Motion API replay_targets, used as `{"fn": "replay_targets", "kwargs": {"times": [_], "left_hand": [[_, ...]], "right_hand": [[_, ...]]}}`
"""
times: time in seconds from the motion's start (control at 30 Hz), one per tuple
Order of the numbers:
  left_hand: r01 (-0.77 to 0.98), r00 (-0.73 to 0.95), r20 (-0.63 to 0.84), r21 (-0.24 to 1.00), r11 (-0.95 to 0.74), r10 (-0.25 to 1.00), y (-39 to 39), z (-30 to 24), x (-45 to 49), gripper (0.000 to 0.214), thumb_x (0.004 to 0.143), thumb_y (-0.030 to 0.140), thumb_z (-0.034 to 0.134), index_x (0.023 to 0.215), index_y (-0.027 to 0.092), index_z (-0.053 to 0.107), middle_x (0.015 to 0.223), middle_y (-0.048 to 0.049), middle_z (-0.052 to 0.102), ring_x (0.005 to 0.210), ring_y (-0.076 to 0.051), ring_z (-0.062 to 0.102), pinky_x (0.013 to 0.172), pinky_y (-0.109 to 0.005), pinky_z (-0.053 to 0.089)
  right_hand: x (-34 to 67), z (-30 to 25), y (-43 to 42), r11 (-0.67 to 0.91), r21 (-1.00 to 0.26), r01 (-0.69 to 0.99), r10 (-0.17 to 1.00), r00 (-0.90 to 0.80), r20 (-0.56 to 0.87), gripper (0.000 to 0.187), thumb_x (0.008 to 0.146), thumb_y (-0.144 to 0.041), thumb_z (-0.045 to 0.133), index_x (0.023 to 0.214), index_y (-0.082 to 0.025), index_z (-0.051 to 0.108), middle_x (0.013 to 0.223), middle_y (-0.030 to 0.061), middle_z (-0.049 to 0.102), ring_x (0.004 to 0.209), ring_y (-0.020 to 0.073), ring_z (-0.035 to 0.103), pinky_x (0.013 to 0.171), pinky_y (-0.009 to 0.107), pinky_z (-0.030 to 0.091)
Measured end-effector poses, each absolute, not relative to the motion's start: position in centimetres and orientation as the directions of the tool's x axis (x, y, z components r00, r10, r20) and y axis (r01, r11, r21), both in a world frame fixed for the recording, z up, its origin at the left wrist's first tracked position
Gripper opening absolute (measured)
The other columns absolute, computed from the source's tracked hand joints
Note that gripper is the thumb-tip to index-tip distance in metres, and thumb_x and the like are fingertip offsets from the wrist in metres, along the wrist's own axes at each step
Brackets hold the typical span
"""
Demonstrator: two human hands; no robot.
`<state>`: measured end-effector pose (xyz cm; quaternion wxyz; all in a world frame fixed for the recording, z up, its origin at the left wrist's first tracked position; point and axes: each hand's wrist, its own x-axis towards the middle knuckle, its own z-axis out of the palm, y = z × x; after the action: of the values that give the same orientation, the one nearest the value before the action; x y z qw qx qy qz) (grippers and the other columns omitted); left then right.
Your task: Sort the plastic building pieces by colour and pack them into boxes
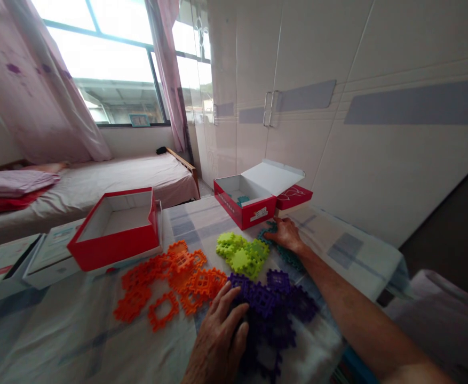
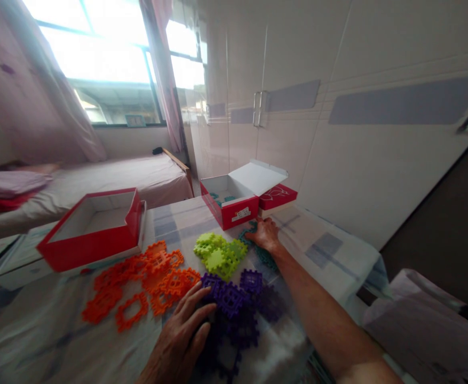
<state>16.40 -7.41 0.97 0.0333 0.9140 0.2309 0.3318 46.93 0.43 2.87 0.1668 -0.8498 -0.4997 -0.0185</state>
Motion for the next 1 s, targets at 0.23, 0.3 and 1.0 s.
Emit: {"fn": "replay_targets", "kwargs": {"times": [0.23,0.3,1.0], "left_hand": [[0.405,0.679,0.591,0.195,-0.893,0.436,-7.4,0.8,16.4,0.025,0.084,0.018,0.05,0.105,0.02,0.063,0.123,-0.009,0.059,0.123,-0.025,0.05,0.091,-0.039,0.054],[0.404,0.676,0.595,0.195,-0.894,0.436,-7.4,0.8,16.3,0.025,0.084,0.017,0.05,0.105,0.02,0.063,0.123,-0.0089,0.059,0.122,-0.025,0.05,0.091,-0.039,0.053],[0.394,0.673,0.592,0.221,-0.892,0.443,-7.2,0.0,16.1,0.027,0.084,0.019,0.051,0.11,0.021,0.061,0.127,-0.008,0.057,0.126,-0.024,0.046,0.095,-0.037,0.051]], "right_hand": [[47.5,2.4,0.6,-0.357,-0.351,0.866,0.848,0.458,0.267,0.064,0.067,-0.035,0.065,0.127,-0.015,0.053,0.113,0.0168,0.059,0.107,0.0283,0.056,0.087,0.035,0.044],[47.7,2.6,0.5,-0.32,-0.377,0.869,0.853,0.437,0.285,0.056,0.068,-0.033,0.065,0.121,-0.016,0.059,0.111,0.014,0.062,0.106,0.026,0.057,0.087,0.031,0.045],[48.3,2.5,0.4,-0.319,-0.405,0.857,0.809,0.469,0.355,0.038,0.08,-0.033,0.054,0.112,-0.014,0.064,0.104,0.0141,0.066,0.095,0.0225,0.061,0.085,0.028,0.041]]}}
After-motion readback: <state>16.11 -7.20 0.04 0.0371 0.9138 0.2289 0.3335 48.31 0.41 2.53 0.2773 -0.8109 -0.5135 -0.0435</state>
